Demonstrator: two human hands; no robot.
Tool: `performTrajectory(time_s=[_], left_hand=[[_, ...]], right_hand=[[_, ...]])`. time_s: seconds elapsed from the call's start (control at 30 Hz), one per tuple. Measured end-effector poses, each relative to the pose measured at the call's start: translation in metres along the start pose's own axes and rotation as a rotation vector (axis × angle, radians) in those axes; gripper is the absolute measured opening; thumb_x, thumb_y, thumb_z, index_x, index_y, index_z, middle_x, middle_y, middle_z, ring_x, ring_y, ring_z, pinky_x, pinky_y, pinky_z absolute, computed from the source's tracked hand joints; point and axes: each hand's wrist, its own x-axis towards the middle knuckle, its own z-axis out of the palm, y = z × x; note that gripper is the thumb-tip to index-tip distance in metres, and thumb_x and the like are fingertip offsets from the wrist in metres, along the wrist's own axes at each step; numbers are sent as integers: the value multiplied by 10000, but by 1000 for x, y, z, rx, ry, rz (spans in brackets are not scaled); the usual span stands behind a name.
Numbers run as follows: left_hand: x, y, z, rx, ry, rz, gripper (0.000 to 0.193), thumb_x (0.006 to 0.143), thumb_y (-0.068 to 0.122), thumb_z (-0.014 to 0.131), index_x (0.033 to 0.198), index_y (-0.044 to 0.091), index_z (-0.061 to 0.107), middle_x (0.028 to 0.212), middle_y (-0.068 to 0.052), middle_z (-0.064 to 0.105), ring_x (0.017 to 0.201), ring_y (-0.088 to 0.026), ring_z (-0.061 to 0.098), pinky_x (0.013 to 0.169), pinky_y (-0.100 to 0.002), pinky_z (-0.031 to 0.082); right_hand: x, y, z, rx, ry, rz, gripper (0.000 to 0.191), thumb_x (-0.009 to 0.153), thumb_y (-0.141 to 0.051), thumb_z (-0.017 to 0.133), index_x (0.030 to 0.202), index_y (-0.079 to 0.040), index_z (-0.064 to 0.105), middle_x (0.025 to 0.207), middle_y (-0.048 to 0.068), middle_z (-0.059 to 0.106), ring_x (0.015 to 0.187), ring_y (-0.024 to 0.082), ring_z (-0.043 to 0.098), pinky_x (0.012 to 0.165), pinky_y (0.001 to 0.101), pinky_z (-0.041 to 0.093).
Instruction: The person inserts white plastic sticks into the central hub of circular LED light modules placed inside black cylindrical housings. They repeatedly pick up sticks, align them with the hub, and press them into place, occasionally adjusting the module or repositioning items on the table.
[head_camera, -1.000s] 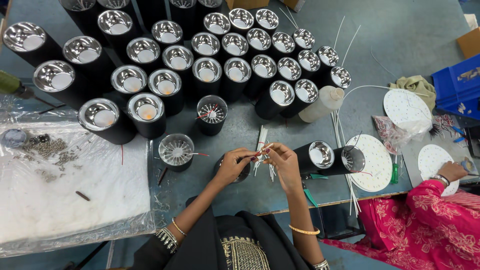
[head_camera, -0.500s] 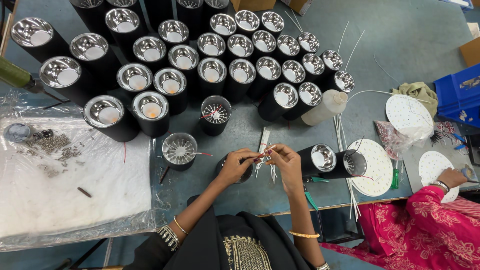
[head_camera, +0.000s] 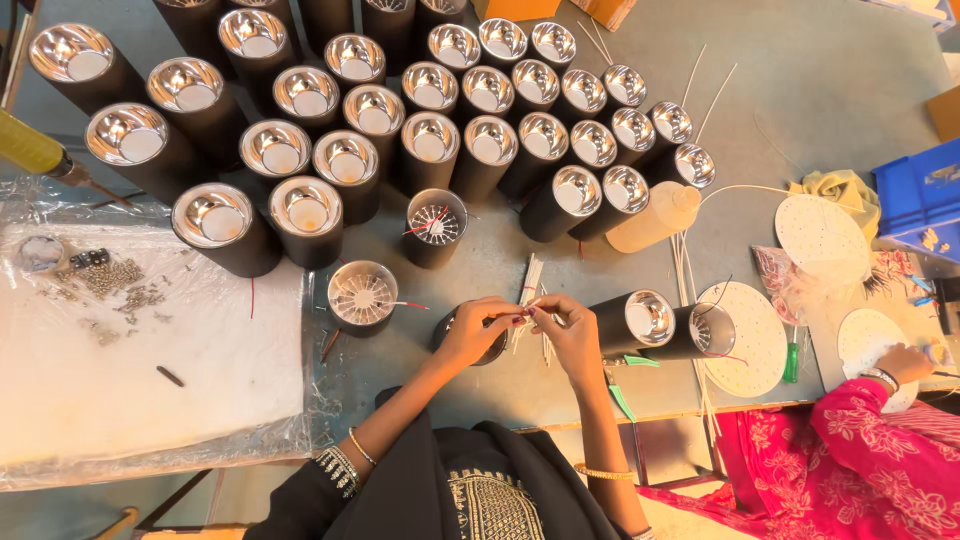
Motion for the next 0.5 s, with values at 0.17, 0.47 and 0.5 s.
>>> performTrajectory(time_s=[0.17,0.47,0.5], left_hand=[[1,-2,1,-18,-45,-24,224,894,69,682,1090,-19,748,999,-118,786,905,-167,745,829,-295,559],[0,1,4,-64,12,-70,400,895,51,720,1290,48,654,924,-117,796,830,-138,735,810,-282,557],[0,3,3,-71,15,-83,384,894,56,728,1270,44,649,918,-117,796,822,-139,733,797,-282,556]], right_hand=[[3,13,-2,77,7,-11,128,928,-73,716,983,42,724,923,66,726,823,99,661,679,244,553],[4,41,4,-22,-58,36,158,946,-90,706,1028,42,735,888,70,723,760,107,656,655,245,532],[4,39,3,-16,-75,11,163,950,-91,701,1034,44,736,906,64,726,780,93,654,668,243,554]])
